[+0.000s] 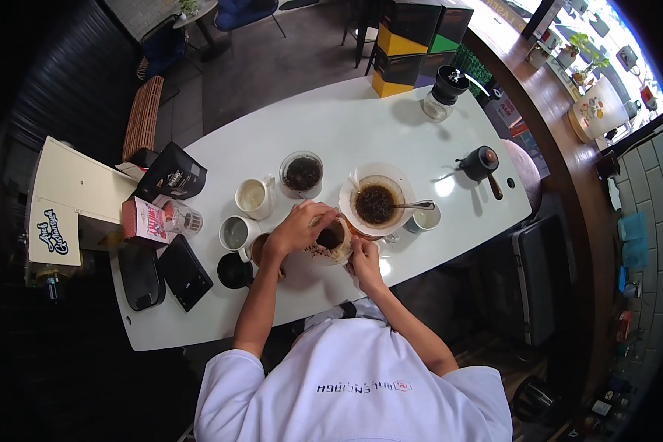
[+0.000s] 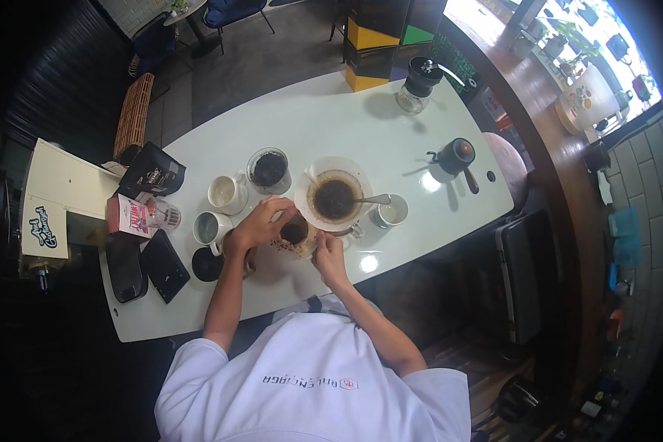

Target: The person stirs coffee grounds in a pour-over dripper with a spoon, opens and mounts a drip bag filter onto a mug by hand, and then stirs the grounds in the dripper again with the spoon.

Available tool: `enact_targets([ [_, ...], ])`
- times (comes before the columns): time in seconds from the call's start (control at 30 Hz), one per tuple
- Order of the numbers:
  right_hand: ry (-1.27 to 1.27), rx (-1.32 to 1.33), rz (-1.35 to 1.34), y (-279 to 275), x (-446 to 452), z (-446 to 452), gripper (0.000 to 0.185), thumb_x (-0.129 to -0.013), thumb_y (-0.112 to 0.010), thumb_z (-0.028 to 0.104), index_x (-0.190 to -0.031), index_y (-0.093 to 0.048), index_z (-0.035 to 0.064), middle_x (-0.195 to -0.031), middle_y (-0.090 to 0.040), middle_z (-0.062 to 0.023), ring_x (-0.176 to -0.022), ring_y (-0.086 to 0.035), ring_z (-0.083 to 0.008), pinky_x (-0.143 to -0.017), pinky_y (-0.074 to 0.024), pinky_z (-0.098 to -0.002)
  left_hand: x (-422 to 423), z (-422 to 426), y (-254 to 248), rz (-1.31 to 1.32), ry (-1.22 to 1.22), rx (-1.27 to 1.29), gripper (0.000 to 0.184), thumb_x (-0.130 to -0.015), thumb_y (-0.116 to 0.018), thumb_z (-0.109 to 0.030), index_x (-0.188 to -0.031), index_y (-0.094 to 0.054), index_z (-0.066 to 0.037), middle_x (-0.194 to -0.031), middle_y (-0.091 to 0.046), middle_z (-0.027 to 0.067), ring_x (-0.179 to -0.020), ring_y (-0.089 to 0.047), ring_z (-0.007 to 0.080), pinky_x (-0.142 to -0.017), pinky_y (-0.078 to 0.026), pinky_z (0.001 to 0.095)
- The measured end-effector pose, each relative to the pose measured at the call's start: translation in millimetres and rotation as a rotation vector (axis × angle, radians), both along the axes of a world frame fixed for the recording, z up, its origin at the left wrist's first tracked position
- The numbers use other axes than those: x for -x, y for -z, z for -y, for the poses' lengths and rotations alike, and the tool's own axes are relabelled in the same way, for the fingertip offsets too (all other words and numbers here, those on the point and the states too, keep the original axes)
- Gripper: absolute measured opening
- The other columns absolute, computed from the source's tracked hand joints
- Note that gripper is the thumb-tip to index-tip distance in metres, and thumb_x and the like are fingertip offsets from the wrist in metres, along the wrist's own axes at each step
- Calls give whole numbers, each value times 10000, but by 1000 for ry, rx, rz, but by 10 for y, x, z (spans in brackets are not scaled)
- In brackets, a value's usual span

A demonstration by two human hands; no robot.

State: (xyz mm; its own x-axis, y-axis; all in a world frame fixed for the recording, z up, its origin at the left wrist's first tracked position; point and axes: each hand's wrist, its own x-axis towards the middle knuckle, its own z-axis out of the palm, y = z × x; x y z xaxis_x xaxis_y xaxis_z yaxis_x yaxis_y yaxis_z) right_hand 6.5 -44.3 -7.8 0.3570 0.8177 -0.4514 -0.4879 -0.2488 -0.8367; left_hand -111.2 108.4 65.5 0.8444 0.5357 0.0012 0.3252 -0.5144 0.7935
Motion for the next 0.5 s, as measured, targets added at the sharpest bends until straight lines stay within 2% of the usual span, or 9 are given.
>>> enact_targets([
  [0.13, 1, 6, -3, -25, 3, 11, 379, -1072, -422, 314, -940, -616, 16, -580, -465, 52, -434, -390, -42, -401, -290, -229, -15, 7, 22, -2, 3, 30, 389, -1014, -480, -337, -992, -663, 5, -958, -665, 173, -951, -581, 356, -1015, -374, 428],
  [0.2, -7, -5, -6, -13, 3, 12, 393, -1063, -448, 341, -930, -622, 15, -588, -476, 52, -436, -383, -39, -404, -274, -227, -27, 15, -61, -140, -8, 33, 533, -1022, -416, -475, -1069, -712, -35, -1087, -697, 132, -1070, -583, 320, -1020, -377, 424],
  [0.33, -21, -14, 23, -3, 0, 0, 411, -1053, -472, 368, -939, -633, 7, -600, -491, 50, -447, -377, -32, -410, -263, -226, -28, 1, 64, -242, -28, 36, 520, -1021, -412, -483, -1105, -707, -63, -1162, -676, 99, -1157, -523, 293, -1070, -311, 423],
  [0.4, -6, -17, 67, -47, 14, -6, 425, -1050, -478, 376, -962, -649, -2, -617, -511, 48, -471, -380, -28, -420, -264, -227, -52, 8, 56, -209, -42, 8, 183, -931, -564, -202, -1008, -628, -49, -957, -616, 115, -1030, -519, 342, -1030, -342, 464],
  [0.43, -6, -17, 66, -42, 16, -3, 425, -1050, -478, 376, -962, -649, -2, -617, -511, 48, -471, -380, -28, -420, -264, -227, -36, -8, 113, -209, -41, 8, 183, -931, -564, -202, -1008, -628, -49, -957, -616, 115, -1030, -519, 342, -1030, -342, 464],
  [0.5, -5, -41, 98, -23, 18, 3, 436, -1053, -473, 374, -993, -662, -15, -629, -526, 42, -496, -397, -28, -431, -282, -229, -12, -42, 205, -173, 100, -238, 233, -788, -647, -66, -1021, -637, -70, -1035, -631, 79, -1036, -513, 329, -987, -374, 455],
])
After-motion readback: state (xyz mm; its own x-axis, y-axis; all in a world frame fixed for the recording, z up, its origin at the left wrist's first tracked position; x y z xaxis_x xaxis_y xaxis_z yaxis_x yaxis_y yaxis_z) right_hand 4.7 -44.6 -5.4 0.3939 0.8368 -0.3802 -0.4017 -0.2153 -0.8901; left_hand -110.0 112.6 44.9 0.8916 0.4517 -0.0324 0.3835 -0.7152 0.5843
